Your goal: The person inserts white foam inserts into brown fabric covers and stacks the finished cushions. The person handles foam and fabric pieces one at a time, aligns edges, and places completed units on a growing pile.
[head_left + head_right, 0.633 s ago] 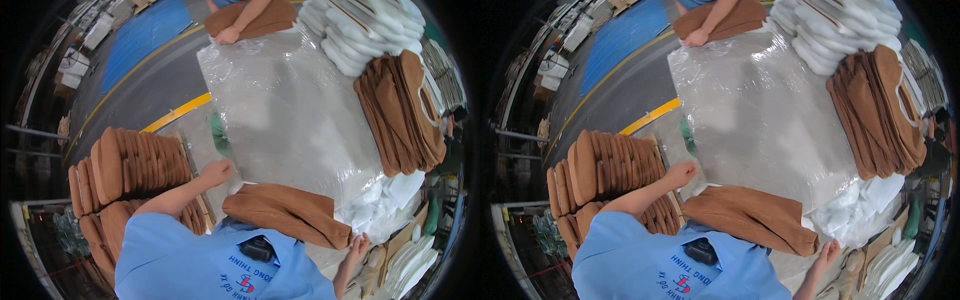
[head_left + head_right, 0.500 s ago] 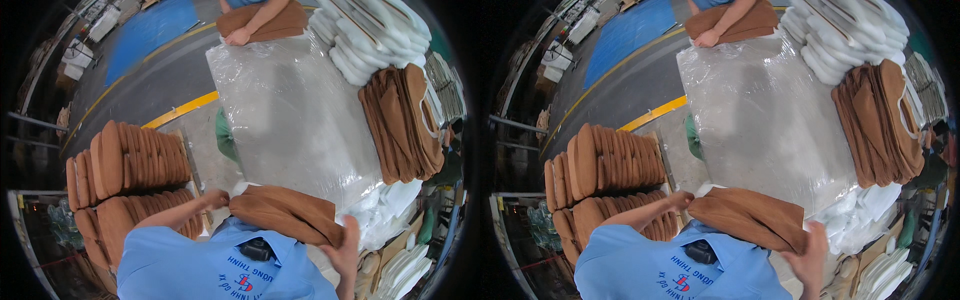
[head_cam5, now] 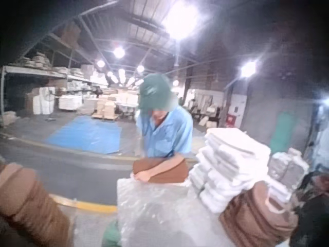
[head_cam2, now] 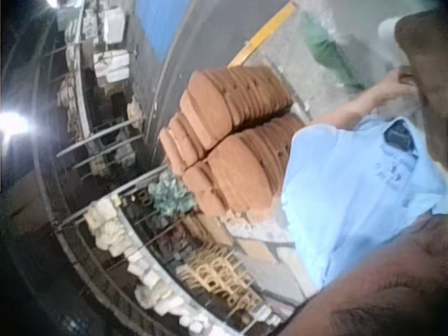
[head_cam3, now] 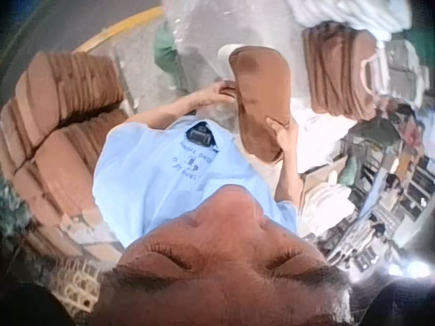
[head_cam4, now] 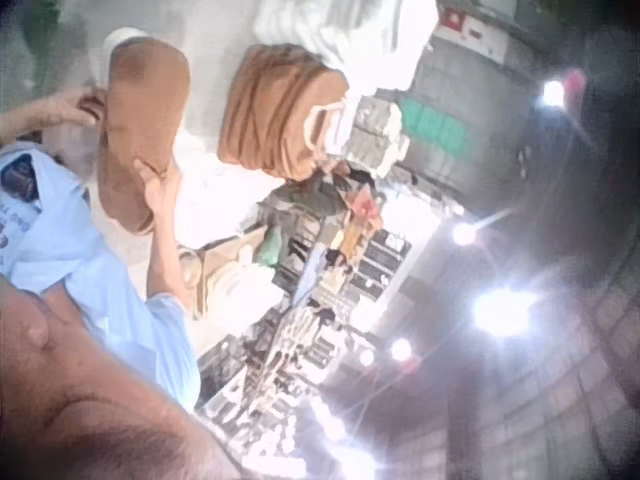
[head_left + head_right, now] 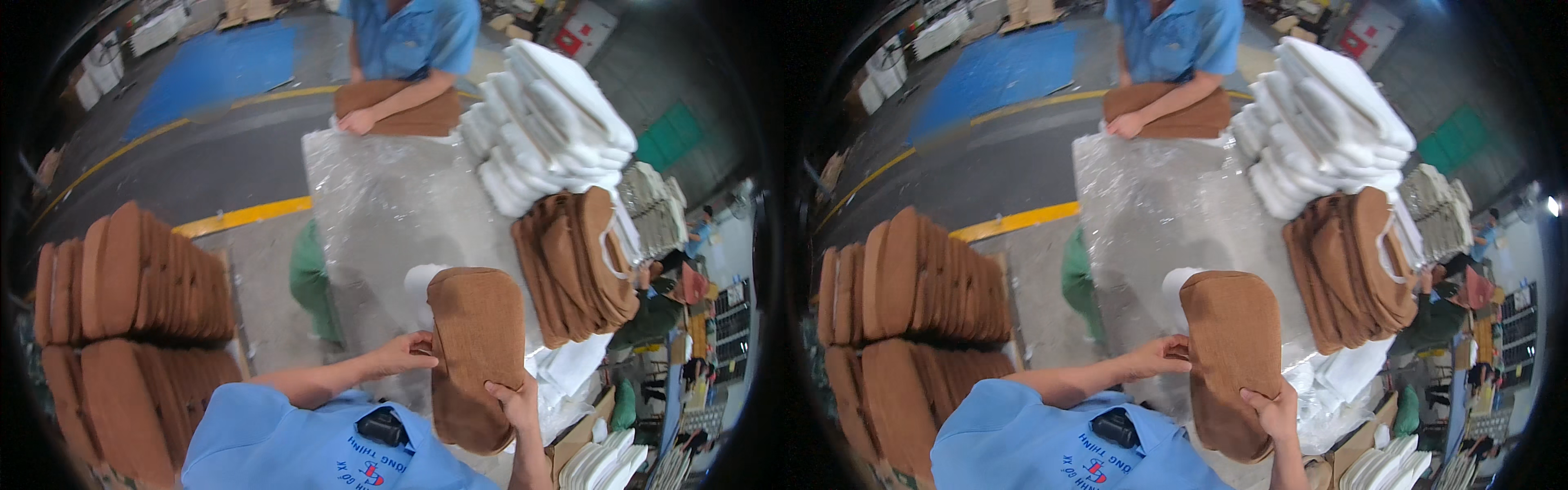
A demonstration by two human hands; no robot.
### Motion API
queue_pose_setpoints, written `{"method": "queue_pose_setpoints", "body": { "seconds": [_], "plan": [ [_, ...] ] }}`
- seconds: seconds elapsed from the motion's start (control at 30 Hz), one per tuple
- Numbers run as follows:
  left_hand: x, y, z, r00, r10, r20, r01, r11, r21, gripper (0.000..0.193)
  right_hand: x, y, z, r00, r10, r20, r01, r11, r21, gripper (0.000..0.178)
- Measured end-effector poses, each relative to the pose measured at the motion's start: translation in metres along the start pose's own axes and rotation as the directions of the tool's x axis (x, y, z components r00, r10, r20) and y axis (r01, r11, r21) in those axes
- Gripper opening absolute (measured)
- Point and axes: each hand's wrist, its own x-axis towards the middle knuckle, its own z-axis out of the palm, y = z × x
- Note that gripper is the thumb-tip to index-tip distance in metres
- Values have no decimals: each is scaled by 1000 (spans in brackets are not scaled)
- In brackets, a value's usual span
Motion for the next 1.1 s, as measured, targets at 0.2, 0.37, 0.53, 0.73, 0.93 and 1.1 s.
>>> {"method": "queue_pose_setpoints", "body": {
  "seconds": [0.2,0.37,0.53,0.73,0.93,1.1],
  "plan": [
    [91,36,54,997,-25,-69,19,997,-80,28,-26,10,-4,937,7,-350,100,952,289,42],
    [119,72,97,964,-140,226,187,961,-203,28,-50,33,-5,831,72,-552,321,748,581,49],
    [152,56,133,937,-277,215,249,957,147,47,-62,30,13,726,174,-665,402,677,616,55],
    [203,27,133,878,-444,180,363,862,355,42,-17,15,56,643,88,-761,517,683,516,62],
    [175,-10,83,633,-713,300,228,543,808,41,-45,31,116,834,237,-498,237,662,711,69],
    [114,-42,57,523,-820,232,269,417,868,40,-79,121,135,955,-163,-250,255,880,401,39]
  ]
}}
